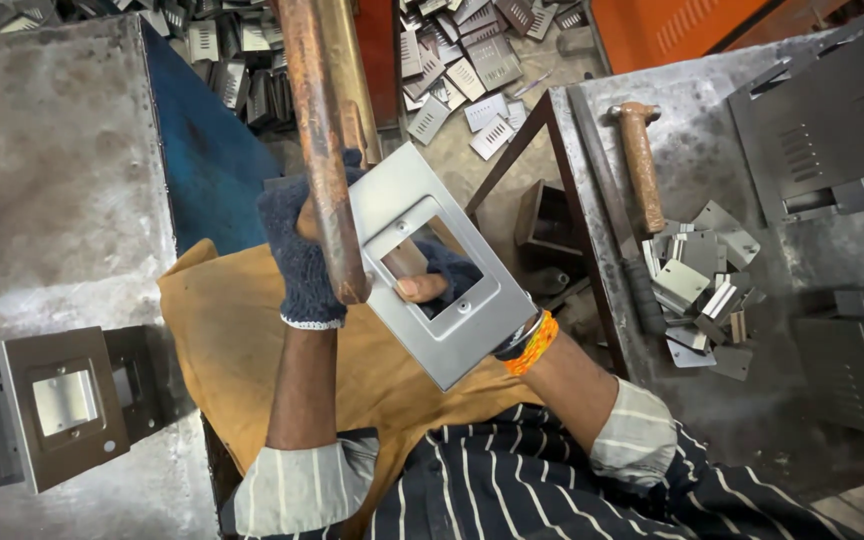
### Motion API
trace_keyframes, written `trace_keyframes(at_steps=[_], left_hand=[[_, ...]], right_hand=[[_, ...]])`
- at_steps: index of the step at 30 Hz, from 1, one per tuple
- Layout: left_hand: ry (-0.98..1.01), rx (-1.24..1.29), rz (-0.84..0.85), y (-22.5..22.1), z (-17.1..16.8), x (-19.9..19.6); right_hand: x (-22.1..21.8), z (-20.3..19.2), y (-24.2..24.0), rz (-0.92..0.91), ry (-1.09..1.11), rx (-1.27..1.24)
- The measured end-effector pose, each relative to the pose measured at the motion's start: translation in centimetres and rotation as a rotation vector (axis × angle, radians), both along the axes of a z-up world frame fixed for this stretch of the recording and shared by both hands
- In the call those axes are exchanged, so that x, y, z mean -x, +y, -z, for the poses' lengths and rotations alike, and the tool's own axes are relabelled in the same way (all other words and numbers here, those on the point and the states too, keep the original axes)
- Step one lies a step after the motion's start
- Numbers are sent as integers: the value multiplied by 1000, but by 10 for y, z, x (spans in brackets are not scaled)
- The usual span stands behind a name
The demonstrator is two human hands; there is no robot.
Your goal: Using a spot welding machine to join metal components together to form electrical or industrial boxes.
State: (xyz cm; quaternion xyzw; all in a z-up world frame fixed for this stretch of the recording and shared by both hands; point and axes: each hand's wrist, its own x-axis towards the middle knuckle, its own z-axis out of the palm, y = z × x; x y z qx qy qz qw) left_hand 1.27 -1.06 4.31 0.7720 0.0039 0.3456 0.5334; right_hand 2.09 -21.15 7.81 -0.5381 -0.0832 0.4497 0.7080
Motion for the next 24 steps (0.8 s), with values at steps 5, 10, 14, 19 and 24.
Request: trace_keyframes(at_steps=[5,10,14,19,24], left_hand=[[19,68,26,0,4,-2],[-1,97,45,0,8,2],[-132,-98,-112,1,41,4],[15,174,-24,6,69,-4],[-265,-225,-302,-8,13,1]], right_hand=[[-1,-3,-1,5,4,-11],[-2,-3,-1,-18,2,30],[-4,-2,0,-27,1,10],[-7,22,-6,-14,3,-11],[-16,4,-9,-92,-307,-1]])
